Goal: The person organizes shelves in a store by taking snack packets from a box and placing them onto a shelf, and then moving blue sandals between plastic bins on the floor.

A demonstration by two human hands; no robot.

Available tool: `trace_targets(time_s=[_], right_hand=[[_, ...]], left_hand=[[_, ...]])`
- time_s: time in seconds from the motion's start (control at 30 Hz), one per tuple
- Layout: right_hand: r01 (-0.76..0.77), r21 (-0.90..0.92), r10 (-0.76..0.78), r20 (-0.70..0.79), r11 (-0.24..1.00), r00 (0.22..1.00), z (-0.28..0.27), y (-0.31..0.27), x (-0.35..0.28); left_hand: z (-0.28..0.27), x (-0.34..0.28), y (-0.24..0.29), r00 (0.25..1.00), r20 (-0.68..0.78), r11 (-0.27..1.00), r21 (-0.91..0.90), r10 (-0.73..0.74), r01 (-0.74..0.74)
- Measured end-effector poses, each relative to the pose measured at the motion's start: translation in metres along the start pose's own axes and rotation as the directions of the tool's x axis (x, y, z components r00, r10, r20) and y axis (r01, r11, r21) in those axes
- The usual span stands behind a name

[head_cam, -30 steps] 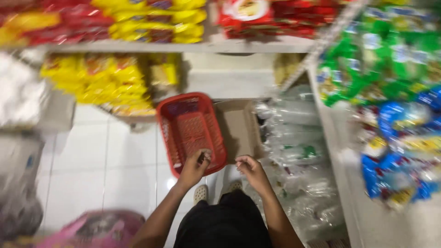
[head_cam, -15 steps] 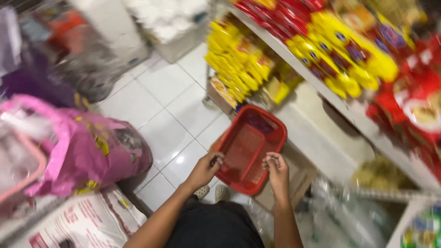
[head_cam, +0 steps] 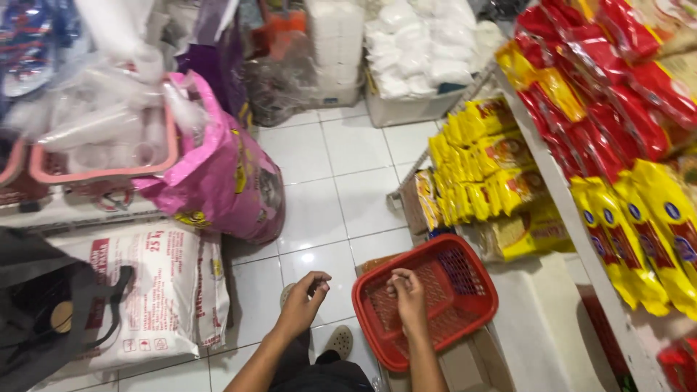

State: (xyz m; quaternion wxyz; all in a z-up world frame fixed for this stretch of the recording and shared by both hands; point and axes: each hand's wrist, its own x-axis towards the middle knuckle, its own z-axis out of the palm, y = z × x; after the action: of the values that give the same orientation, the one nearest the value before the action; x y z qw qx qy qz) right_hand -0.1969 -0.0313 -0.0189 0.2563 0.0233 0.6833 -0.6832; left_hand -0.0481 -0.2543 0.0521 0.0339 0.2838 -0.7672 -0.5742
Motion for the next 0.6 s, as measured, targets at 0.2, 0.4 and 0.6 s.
trace_targets(time_s=[0.2,0.4,0.6], right_hand=[[-0.069,0.034,0.060,0.222,0.997,0.973,0.084,-0.012,0.010],[-0.023,-0.139,0.070,0.338,0.990,0.939,0.144,-0.042,0.019],[0.007,-0.206,0.062,0.330,0.978,0.942,0.195,-0.072,0.043]], left_hand=[[-0.030,0.001,-0.026,0.996,-0.085,0.995,-0.098,-0.021,0.012],[-0.079,0.029,-0.024,0.990,-0.144,0.992,-0.129,-0.001,-0.017],[-0.133,0.062,-0.024,0.985,-0.172,0.988,-0.151,0.006,-0.032]])
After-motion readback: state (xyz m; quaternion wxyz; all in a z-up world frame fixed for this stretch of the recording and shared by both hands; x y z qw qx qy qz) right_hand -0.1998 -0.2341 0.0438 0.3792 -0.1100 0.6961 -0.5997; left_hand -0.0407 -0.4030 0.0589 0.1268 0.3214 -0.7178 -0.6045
